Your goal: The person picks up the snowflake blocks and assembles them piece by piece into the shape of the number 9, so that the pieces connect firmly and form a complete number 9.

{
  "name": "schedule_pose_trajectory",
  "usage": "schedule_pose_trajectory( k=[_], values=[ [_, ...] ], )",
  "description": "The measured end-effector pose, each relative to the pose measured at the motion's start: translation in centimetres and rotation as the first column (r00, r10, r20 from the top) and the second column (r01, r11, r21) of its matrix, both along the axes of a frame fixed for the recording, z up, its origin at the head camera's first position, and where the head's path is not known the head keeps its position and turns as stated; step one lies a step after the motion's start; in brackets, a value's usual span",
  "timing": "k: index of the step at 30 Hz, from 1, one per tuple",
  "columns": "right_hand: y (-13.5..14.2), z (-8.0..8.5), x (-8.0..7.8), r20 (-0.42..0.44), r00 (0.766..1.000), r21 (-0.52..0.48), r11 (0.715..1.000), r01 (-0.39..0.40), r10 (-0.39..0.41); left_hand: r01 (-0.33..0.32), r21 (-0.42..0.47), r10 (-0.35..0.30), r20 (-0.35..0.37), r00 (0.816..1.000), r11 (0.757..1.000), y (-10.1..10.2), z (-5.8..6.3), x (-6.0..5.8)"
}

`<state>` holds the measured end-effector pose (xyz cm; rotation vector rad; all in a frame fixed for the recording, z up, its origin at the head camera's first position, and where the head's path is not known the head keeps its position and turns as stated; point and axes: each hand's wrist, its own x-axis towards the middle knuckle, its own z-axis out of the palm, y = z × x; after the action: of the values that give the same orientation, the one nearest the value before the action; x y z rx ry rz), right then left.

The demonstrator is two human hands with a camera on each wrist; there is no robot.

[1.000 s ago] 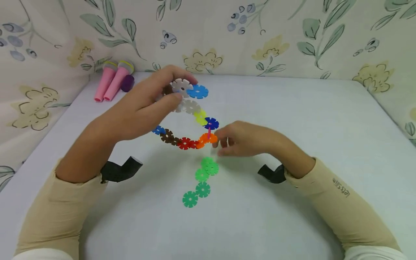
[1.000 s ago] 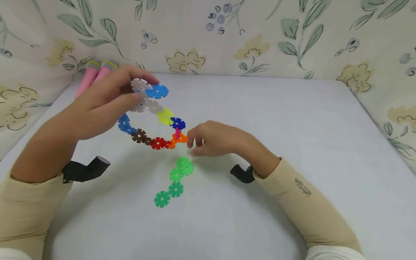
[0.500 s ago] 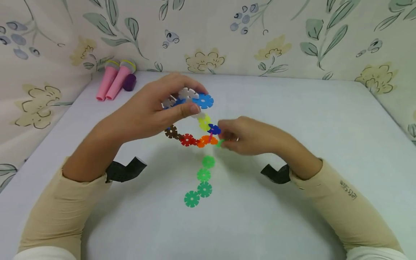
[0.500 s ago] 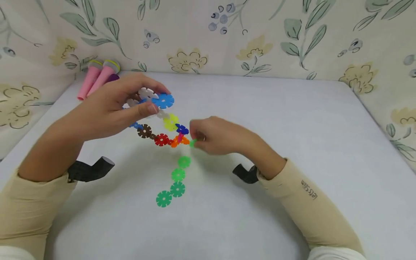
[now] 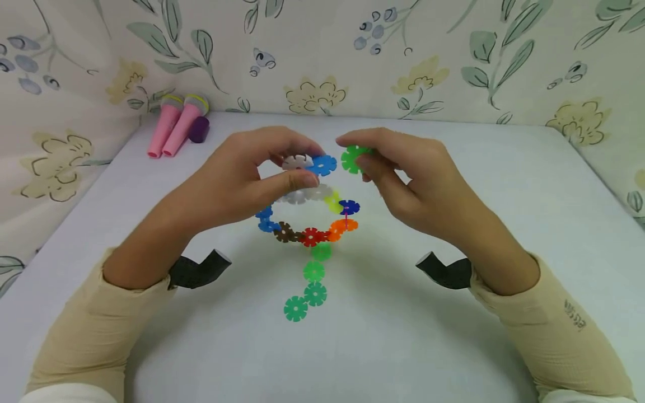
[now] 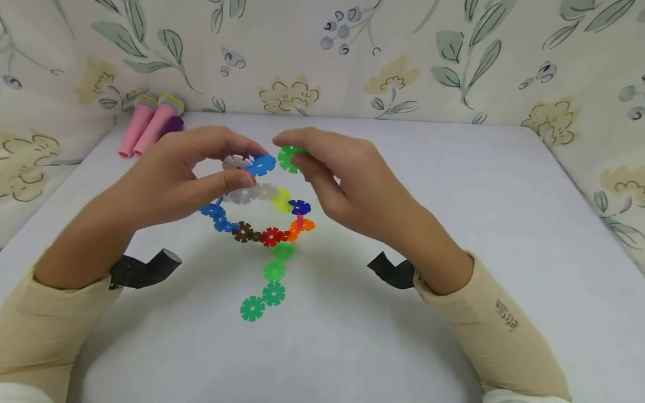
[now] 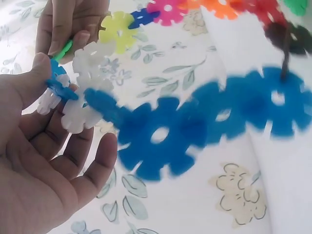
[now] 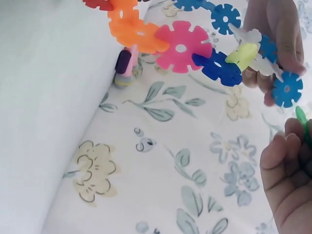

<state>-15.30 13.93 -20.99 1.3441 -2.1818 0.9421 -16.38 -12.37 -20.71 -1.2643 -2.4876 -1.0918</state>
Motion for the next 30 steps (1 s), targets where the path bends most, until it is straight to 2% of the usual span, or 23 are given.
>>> schedule_pose_trajectory(
  k=[14,23,30],
  values=[
    [-0.5,-0.2,0.2,-0.150,0.988,0.052,0.998,0.044,-0.036,-0.025,0.031,0.024,0.032,0.999,0.999,0.4,-0.1,0.4],
    [-0.5,-0.3,0.2,-0.127,0.992,0.042,0.999,0.020,-0.014,-0.037,0.028,0.036,0.051,0.998,0.999,0.5,0.0,0.7],
    [-1.3,-1.2,0.3,-0.104,0.994,-0.015,1.000,0.014,-0.015,-0.021,0.012,0.021,-0.003,1.000,1.000,0.8,0.0,1.0]
  ],
)
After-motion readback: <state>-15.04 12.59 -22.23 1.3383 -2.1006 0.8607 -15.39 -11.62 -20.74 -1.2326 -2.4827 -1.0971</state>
